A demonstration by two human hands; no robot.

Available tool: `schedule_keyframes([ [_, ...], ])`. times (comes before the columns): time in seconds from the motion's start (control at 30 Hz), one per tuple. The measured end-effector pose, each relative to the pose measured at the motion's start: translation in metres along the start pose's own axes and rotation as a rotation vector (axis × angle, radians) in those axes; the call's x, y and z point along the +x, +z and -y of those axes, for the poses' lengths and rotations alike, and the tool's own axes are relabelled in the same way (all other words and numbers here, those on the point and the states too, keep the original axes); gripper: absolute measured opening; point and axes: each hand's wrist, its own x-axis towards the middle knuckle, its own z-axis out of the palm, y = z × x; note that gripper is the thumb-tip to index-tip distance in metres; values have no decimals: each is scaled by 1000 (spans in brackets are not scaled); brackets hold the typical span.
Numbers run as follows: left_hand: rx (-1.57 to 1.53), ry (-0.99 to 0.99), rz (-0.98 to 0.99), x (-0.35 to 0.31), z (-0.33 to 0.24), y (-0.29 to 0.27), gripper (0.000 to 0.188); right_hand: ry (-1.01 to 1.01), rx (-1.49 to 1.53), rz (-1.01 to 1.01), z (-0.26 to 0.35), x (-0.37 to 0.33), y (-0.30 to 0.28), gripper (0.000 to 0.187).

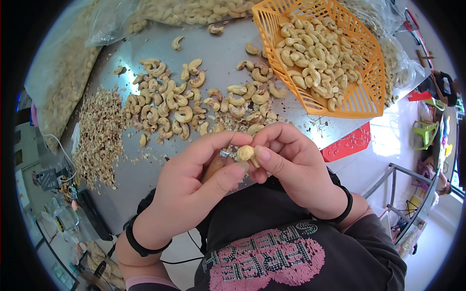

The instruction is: Sorting and trimming cashew nuts with a small blade.

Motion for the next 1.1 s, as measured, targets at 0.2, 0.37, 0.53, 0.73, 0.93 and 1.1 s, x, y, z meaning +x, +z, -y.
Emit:
schedule_keyframes([
  [0.2, 252, 190, -185, 3, 11, 1, 20, 147, 87, 52, 6, 2, -1, 16],
  [0.37, 277, 153, -184, 3, 10, 0, 17, 90, 112, 66, 3, 2, 2, 18],
  [0.53, 280, 102, -191, -4, -2, -5, 18, -184, -85, -23, 18, -3, 0, 22],
  [0.73, 222, 199, -433, -5, -9, -17, 17, -725, -499, -478, 68, 0, -23, 41],
  [0.93, 741, 381, -376, 32, -12, -29, 21, -650, -331, -435, 62, -7, -29, 34],
  [1.1, 1205, 445, -217, 76, -4, -21, 21, -612, -355, -374, 55, -10, -27, 25],
])
